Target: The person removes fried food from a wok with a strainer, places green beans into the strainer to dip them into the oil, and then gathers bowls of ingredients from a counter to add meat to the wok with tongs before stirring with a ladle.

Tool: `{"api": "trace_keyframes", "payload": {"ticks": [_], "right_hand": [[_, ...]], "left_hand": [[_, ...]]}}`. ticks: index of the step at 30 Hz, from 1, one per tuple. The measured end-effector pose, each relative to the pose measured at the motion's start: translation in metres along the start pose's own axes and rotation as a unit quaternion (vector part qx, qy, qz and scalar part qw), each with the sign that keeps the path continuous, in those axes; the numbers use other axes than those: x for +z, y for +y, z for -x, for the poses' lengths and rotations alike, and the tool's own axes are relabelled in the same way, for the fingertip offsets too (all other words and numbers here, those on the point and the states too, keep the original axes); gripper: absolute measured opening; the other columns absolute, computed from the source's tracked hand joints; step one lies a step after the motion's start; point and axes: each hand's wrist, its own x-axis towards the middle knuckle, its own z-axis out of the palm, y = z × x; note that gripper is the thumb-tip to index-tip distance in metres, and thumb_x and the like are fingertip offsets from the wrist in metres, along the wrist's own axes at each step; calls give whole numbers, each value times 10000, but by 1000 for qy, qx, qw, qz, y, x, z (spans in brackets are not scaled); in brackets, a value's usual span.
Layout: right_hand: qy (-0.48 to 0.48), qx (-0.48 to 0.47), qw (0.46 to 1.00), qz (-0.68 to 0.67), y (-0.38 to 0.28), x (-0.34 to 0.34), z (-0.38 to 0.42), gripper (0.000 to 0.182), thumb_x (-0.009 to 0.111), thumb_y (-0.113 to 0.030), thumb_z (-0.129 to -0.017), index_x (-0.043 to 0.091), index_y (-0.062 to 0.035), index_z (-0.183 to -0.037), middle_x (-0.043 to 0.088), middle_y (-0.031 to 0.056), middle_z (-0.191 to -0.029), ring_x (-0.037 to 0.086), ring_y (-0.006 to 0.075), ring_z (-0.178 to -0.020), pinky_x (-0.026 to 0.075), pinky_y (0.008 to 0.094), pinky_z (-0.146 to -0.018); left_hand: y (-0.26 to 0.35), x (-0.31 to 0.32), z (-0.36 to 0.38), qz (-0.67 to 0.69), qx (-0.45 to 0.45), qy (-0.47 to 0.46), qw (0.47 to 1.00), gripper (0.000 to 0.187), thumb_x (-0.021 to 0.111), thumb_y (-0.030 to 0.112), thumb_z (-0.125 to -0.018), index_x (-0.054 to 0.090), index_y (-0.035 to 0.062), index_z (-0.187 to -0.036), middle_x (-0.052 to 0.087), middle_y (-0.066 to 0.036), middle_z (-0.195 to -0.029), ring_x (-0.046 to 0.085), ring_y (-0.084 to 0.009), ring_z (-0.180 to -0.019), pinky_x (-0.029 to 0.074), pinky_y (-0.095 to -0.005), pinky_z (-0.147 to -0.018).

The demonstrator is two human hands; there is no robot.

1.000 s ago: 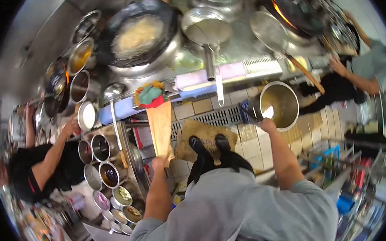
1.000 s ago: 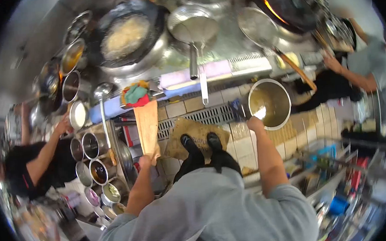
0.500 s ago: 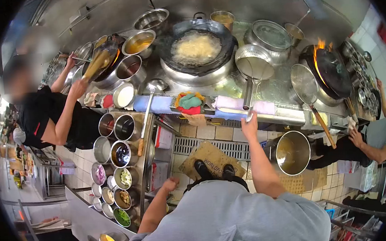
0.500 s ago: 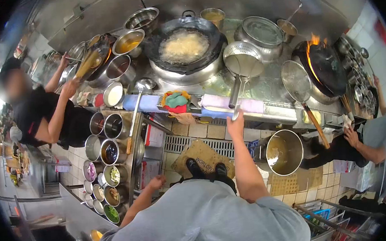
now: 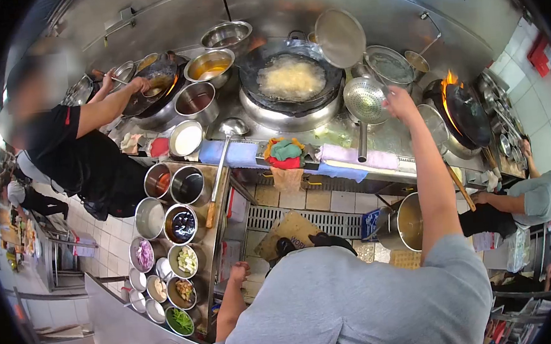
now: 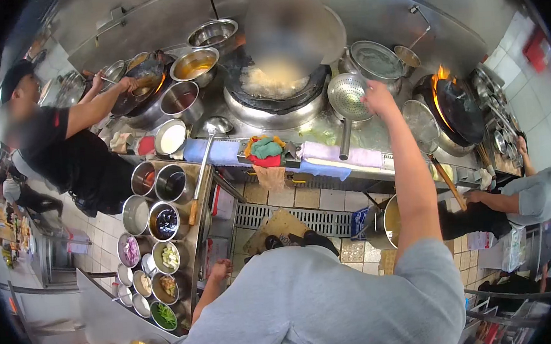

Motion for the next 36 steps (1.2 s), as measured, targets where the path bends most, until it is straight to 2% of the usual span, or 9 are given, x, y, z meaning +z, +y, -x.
{"api": "trace_keyframes", "payload": {"ticks": [7,10,16,20,21,24,28,32,36], "right_hand": [[-88,130,985,-70,14,76,-87,258,369,-12,-809,422,12,-1060,537,147,-721,403,100,-430,300,240,-329],[-138,246,919,-274,27,116,-81,75,367,15,-826,413,7,-885,525,150,-718,397,90,-429,306,207,-317],[-220,322,777,-494,31,146,-75,69,361,-5,-849,417,-2,-890,497,124,-738,358,69,-418,301,160,-318],[-183,246,821,-481,28,150,-39,135,371,14,-839,363,-6,-972,472,127,-745,354,60,-433,277,148,-314],[-169,228,842,-458,20,150,-25,70,375,42,-814,346,1,-862,491,139,-739,355,70,-428,286,159,-312],[-184,258,795,-517,35,129,-48,107,373,64,-789,339,-14,-854,491,140,-741,354,74,-427,286,174,-318],[-162,203,871,-417,13,132,-27,147,387,59,-802,354,-38,-908,475,138,-741,348,74,-438,268,177,-308],[-165,220,848,-453,24,116,-53,144,377,47,-794,375,-42,-907,479,121,-745,353,90,-418,273,205,-307],[-131,80,946,-286,25,119,-63,141,355,50,-746,435,-37,-822,482,125,-634,370,138,-357,221,268,-289]], "left_hand": [[-18,-9,-15,113,49,-26,992,182,470,238,-831,505,159,-991,572,-13,-899,573,-177,-717,405,-303,-553],[-7,17,20,170,60,-3,984,179,497,267,-828,505,166,-976,565,-12,-945,575,-180,-757,411,-312,-595],[-1,56,78,185,20,22,982,164,502,266,-825,502,175,-961,564,-11,-998,559,-202,-868,400,-355,-709],[-25,64,65,210,27,17,977,174,503,267,-822,498,173,-968,563,-14,-1007,557,-199,-876,397,-367,-715],[-27,67,66,220,29,27,975,172,503,264,-821,498,171,-966,563,-14,-1005,558,-196,-873,397,-369,-713],[-22,76,68,204,18,40,978,171,508,253,-817,498,168,-966,563,-15,-1003,558,-202,-873,396,-374,-713],[-13,93,63,216,6,37,976,176,501,274,-833,497,174,-978,563,-15,-1002,555,-204,-877,384,-399,-734],[19,118,82,183,5,44,982,179,504,281,-833,504,168,-972,564,-7,-995,551,-203,-877,383,-398,-744],[22,136,88,153,2,41,987,171,500,267,-828,504,168,-967,564,-5,-983,549,-197,-865,389,-380,-717]]}}
